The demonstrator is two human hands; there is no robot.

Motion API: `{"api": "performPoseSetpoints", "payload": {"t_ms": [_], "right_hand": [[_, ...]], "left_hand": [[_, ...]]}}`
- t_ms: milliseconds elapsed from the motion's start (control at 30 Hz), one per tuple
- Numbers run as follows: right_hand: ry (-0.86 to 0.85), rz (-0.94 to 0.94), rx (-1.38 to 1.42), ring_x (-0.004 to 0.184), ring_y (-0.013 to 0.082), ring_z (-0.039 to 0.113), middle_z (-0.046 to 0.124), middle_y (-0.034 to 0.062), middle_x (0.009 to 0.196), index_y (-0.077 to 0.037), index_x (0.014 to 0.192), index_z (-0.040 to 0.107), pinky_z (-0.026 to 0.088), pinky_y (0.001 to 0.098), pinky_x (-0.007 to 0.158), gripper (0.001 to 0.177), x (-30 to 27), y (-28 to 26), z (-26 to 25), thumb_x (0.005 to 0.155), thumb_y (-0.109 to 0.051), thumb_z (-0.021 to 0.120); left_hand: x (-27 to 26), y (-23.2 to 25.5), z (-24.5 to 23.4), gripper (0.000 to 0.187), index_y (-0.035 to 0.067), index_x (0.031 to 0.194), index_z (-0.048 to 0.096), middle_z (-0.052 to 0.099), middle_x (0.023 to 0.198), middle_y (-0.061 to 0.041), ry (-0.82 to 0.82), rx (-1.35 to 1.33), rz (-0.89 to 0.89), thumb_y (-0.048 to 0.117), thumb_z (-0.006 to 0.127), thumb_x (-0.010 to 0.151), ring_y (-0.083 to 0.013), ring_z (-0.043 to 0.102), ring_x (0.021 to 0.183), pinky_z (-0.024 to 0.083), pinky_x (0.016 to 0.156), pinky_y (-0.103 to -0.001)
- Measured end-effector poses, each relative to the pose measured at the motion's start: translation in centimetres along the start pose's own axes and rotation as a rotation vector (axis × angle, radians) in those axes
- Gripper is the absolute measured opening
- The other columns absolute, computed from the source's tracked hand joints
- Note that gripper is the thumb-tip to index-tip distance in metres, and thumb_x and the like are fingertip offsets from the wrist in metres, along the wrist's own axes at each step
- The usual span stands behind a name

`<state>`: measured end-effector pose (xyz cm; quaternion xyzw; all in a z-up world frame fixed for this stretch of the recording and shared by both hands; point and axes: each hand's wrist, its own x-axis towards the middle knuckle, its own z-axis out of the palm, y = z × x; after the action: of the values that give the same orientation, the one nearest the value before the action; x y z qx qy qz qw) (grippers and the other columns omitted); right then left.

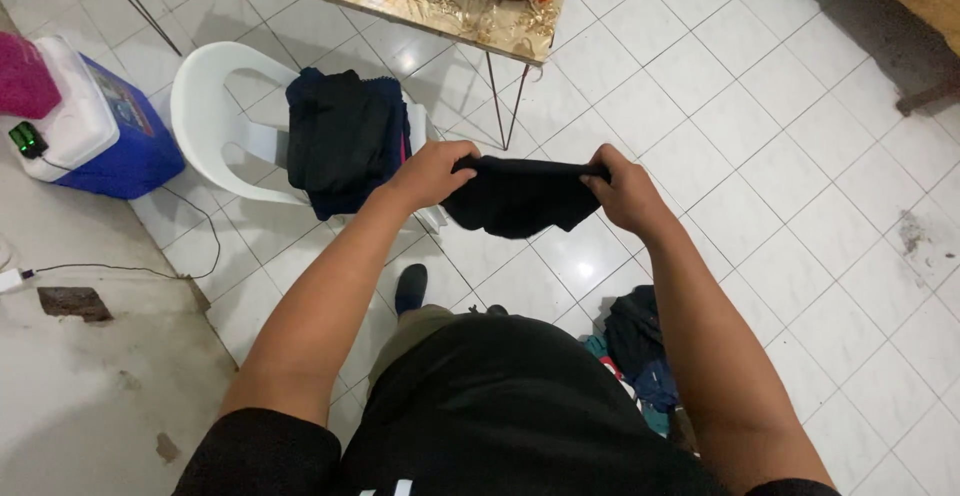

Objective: Folding various black clothing items and stacking them on a chair.

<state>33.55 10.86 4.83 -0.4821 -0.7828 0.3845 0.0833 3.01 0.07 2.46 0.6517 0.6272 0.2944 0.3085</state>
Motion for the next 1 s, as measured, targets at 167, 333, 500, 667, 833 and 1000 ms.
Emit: {"api": "performPoseSetpoints", "payload": {"t_ms": [167,333,500,667,833,1000], "right_hand": [[0.037,0.001,0.028,0.084,0.0226,0.069,0.071,0.0110,0.090,-0.007,0.104,0.058,0.055,0.0375,0.073,0.015,0.0,0.8,0.6,0.097,-0.015,0.068],[0.041,-0.255,0.049,0.079,0.0215,0.065,0.068,0.0105,0.082,-0.003,0.097,0.064,0.055,0.0367,0.069,0.015,2.7,2.7,-3.8,0.088,-0.009,0.075],[0.033,-0.396,1.056,0.077,0.0151,0.057,0.063,-0.0012,0.083,-0.013,0.089,0.062,0.050,0.0330,0.073,0.020,5.8,1.6,-8.7,0.088,-0.032,0.067],[0.028,0.326,1.695,0.085,0.0210,0.063,0.065,0.0008,0.091,-0.018,0.104,0.069,0.052,0.0424,0.092,0.088,10.1,13.4,1.1,0.073,-0.096,0.043],[-0.182,-0.059,1.256,0.101,0.0256,0.068,0.069,0.0113,0.111,0.000,0.124,0.060,0.058,0.0420,0.091,0.041,3.2,2.6,5.9,0.089,-0.016,0.073],[-0.191,0.341,0.859,0.073,0.0222,0.057,0.062,0.0106,0.092,0.005,0.118,0.059,0.045,0.0357,0.057,0.030,2.9,5.0,8.5,0.099,-0.017,0.067]], "left_hand": [[-0.1,-0.5,0.0,0.023,0.003,0.108,0.066,0.072,0.094,-0.020,0.033,0.004,0.048,0.012,0.071,0.088,-0.0375,0.070,0.090,0.054,0.078,-0.042],[2.6,0.9,-3.2,0.023,0.004,0.100,0.064,0.068,0.082,-0.010,-0.040,-0.111,0.099,0.013,0.076,0.083,-0.0223,0.065,0.078,0.054,0.073,-0.036],[7.5,0.1,-7.7,0.037,0.006,0.118,0.067,0.069,0.108,-0.007,0.081,-0.873,0.194,0.035,0.069,0.096,-0.0217,0.064,0.104,0.054,0.094,-0.040],[4.5,-2.9,-1.8,0.093,0.016,0.162,0.034,0.038,0.168,-0.008,-0.083,-1.461,0.026,0.077,0.046,0.093,-0.0288,0.040,0.154,0.038,0.127,-0.047],[0.5,-5.2,4.7,0.089,0.000,0.146,0.053,0.061,0.143,-0.020,-0.230,-1.909,-0.116,0.070,0.058,0.090,-0.0364,0.058,0.133,0.046,0.114,-0.050],[-0.3,-7.3,7.6,0.037,-0.008,0.118,0.066,0.072,0.111,-0.017,0.017,-1.077,-0.587,0.015,0.078,0.092,-0.0283,0.070,0.100,0.056,0.088,-0.044]]}}
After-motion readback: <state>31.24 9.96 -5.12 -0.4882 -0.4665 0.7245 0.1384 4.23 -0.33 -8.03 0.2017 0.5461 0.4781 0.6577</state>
